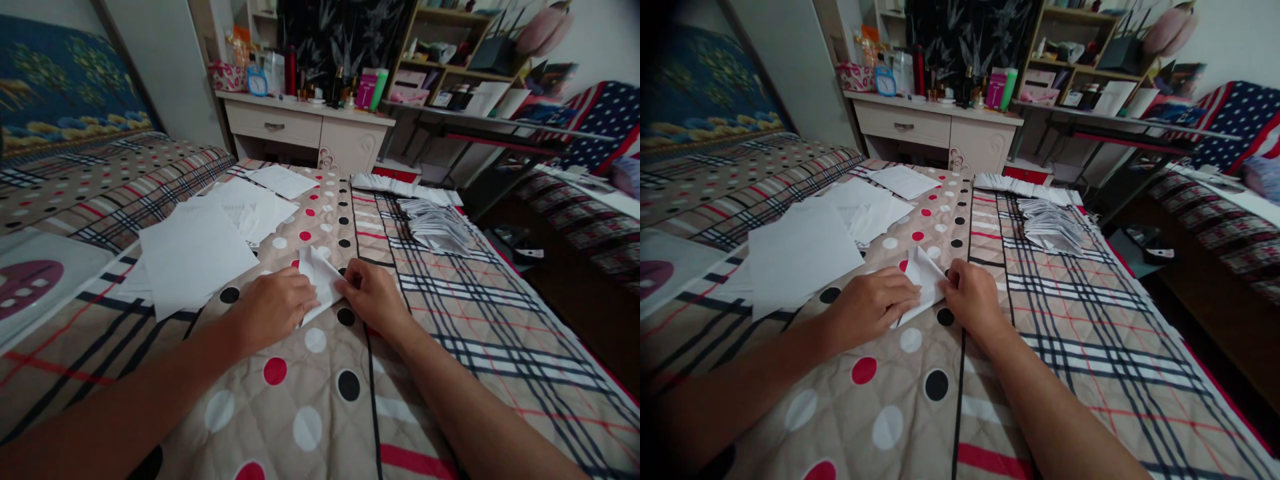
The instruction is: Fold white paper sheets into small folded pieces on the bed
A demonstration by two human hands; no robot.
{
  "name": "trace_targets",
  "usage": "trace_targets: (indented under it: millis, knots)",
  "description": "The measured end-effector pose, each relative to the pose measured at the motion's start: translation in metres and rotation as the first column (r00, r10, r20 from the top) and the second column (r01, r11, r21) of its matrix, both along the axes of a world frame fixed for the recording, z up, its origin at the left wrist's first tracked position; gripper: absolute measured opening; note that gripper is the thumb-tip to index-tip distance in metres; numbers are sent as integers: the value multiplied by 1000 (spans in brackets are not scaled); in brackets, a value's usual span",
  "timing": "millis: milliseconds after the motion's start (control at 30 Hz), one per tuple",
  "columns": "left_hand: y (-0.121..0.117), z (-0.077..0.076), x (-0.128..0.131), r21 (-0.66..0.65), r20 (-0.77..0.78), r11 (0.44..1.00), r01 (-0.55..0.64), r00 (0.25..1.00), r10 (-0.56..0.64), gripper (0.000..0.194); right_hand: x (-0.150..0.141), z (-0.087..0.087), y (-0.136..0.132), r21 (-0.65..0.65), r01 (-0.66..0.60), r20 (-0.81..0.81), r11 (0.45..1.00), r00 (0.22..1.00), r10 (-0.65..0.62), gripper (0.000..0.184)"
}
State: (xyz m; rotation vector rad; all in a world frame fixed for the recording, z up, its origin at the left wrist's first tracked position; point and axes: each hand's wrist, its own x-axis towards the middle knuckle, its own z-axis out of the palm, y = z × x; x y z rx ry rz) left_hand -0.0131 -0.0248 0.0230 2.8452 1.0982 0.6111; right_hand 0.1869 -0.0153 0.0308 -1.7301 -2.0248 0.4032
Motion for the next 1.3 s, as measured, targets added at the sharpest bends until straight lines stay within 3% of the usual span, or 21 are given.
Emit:
trace_targets:
  millis: [167,267,400,467,533,600,667,733,767,867,933,1100,1300]
  knots:
    - [16,-3,9,-37,35,992,-119,992,121,20,3,-10,9,-21,-3,-201,1000,980,-2,16]
    - [19,-4,15,23,57,979,-204,978,203,12,5,-16,13,-17,-29,-252,999,968,24,19]
    - [24,1,16,150,115,949,-278,958,263,54,5,-15,13,37,-78,-243,996,966,85,20]
    - [29,8,16,157,97,955,-254,966,241,65,4,-10,11,80,-129,-200,988,969,143,18]
    - [35,19,19,89,8,978,-186,982,186,52,5,-3,9,114,-190,-157,975,966,207,15]
    - [39,33,23,-44,-144,990,-135,981,127,22,6,4,8,158,-245,-150,957,952,268,13]
    - [39,46,27,-126,-165,971,-205,969,183,13,8,11,9,217,-244,-216,945,932,290,13]
    - [36,54,30,-263,-73,922,-285,958,276,15,10,18,11,246,-163,-413,955,874,256,14]
    - [34,56,31,-356,-2,887,-295,949,314,19,10,20,12,224,-118,-547,967,806,225,19]
    - [27,53,31,-628,209,756,-184,896,392,29,9,26,15,56,-99,-850,994,518,99,43]
    - [22,46,31,-731,278,670,-130,840,466,33,8,26,13,-51,-146,-909,988,416,14,47]
    - [9,33,37,-822,385,569,-15,721,576,34,6,20,7,-126,-169,-914,978,403,-48,37]
    - [3,23,39,-871,401,482,92,698,593,29,4,15,3,-105,-178,-906,978,423,-20,23]
